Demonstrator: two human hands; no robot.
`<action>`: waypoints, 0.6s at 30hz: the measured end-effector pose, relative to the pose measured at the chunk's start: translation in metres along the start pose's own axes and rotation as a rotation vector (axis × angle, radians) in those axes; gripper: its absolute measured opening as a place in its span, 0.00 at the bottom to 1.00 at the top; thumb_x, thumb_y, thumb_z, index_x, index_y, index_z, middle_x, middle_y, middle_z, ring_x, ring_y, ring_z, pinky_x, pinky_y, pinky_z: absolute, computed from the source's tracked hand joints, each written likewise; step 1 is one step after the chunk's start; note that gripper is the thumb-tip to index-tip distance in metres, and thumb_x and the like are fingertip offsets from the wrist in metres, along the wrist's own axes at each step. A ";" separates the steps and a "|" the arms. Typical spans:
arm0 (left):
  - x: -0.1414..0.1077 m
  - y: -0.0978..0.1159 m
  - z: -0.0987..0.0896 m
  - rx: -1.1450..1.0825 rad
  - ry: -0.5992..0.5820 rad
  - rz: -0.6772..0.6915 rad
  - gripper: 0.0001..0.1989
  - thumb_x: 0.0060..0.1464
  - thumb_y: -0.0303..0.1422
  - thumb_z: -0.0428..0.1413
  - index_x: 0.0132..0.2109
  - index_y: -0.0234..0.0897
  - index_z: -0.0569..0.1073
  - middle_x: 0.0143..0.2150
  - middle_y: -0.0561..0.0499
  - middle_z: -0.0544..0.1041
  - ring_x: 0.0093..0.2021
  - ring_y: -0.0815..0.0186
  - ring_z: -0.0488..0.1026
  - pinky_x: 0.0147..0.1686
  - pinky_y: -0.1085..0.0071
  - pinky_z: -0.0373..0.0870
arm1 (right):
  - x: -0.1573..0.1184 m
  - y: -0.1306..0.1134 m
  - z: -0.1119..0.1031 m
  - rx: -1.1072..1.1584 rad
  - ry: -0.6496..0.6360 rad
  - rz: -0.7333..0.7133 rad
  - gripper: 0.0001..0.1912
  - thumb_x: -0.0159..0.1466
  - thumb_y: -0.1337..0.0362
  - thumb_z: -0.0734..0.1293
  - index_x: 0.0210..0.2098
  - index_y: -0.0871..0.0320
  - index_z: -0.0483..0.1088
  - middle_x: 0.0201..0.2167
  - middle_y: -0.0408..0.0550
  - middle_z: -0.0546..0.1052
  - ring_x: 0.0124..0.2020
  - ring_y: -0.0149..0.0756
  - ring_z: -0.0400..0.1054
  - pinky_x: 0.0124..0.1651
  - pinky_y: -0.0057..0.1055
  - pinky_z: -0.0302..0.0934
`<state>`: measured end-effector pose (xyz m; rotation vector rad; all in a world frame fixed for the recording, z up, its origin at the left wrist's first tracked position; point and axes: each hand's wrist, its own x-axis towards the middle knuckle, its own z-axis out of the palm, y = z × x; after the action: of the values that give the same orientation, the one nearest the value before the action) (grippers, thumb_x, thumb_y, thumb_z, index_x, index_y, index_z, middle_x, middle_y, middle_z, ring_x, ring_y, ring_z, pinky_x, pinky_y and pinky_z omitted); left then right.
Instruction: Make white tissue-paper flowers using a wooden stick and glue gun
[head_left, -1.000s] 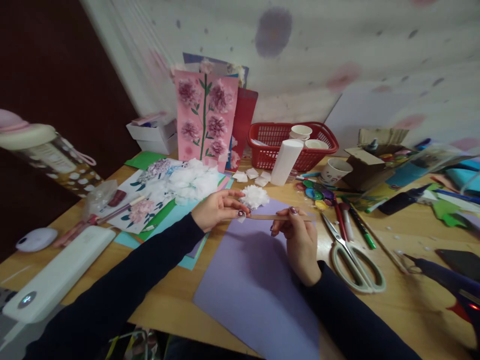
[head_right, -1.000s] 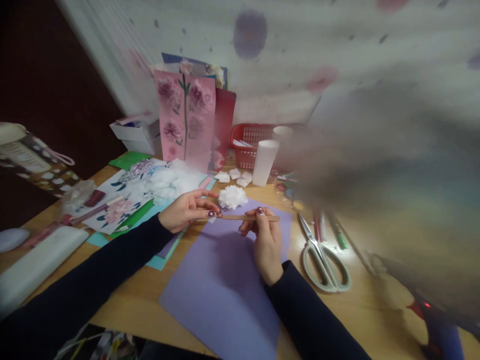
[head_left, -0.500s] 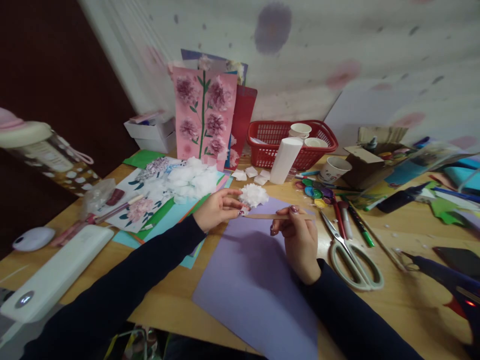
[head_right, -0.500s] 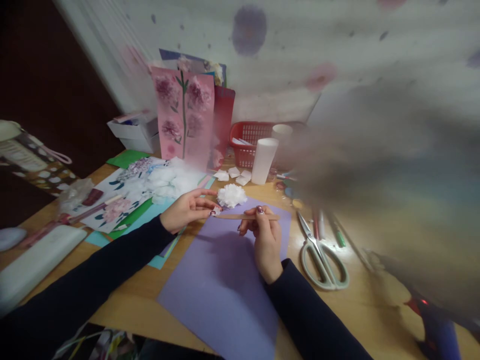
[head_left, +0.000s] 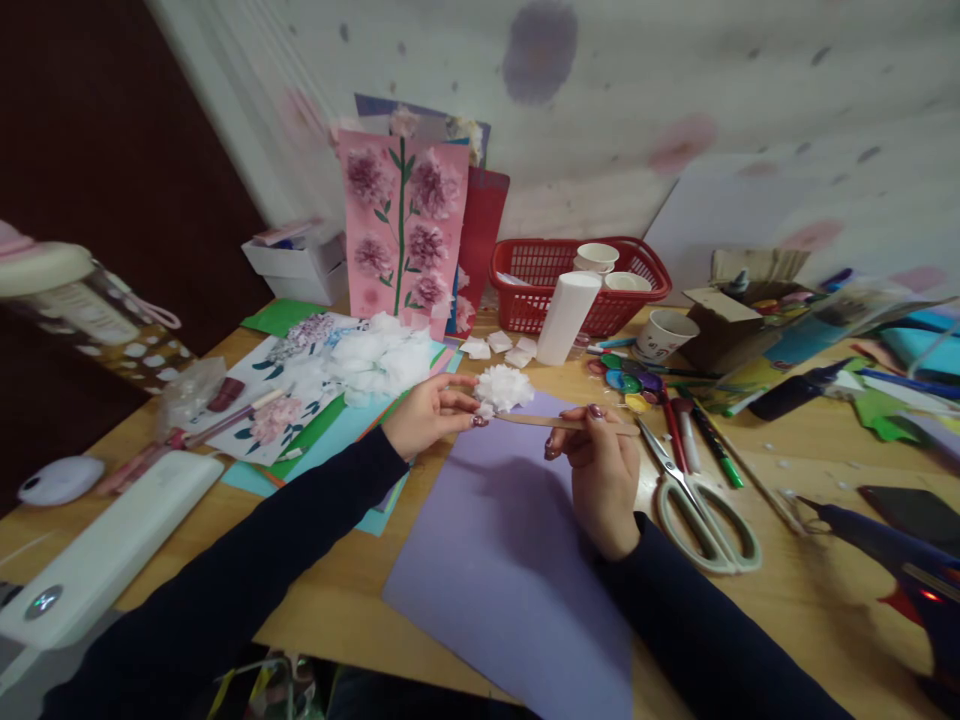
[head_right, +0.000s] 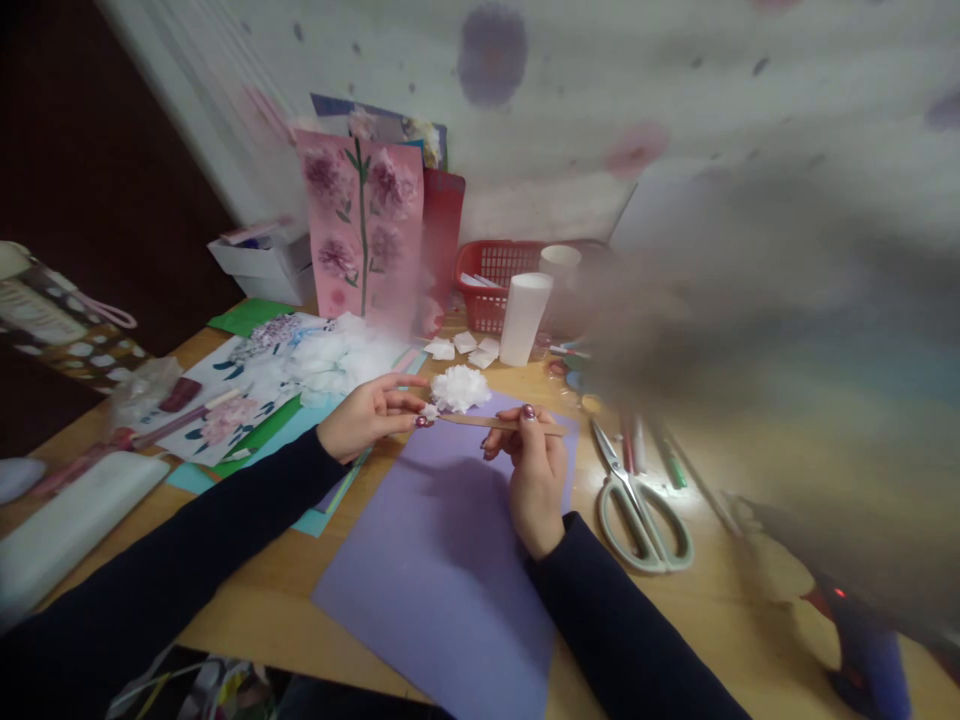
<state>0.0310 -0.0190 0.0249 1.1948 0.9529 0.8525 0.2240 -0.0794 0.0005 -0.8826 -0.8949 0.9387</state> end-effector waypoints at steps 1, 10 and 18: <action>0.001 -0.001 -0.001 0.024 0.023 0.019 0.26 0.39 0.20 0.62 0.48 0.33 0.67 0.30 0.55 0.76 0.32 0.70 0.76 0.41 0.69 0.71 | 0.001 0.000 0.000 -0.013 0.012 -0.019 0.12 0.65 0.57 0.61 0.31 0.58 0.68 0.17 0.40 0.71 0.18 0.30 0.65 0.24 0.28 0.60; 0.017 -0.016 -0.012 0.262 0.171 0.159 0.25 0.39 0.25 0.63 0.48 0.34 0.67 0.31 0.52 0.78 0.34 0.66 0.77 0.41 0.68 0.70 | 0.009 0.007 -0.007 -0.398 -0.065 -0.187 0.16 0.68 0.53 0.58 0.32 0.57 0.67 0.20 0.41 0.71 0.21 0.31 0.65 0.29 0.31 0.59; 0.017 -0.011 0.006 0.700 0.162 0.338 0.22 0.47 0.28 0.61 0.52 0.37 0.70 0.33 0.51 0.81 0.39 0.61 0.79 0.48 0.65 0.69 | 0.014 0.009 0.000 -0.527 -0.022 -0.181 0.19 0.68 0.50 0.56 0.33 0.57 0.66 0.20 0.42 0.71 0.21 0.31 0.64 0.28 0.30 0.58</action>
<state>0.0429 -0.0076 0.0120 1.9495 1.2554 0.9183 0.2256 -0.0636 -0.0048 -1.2130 -1.2473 0.5601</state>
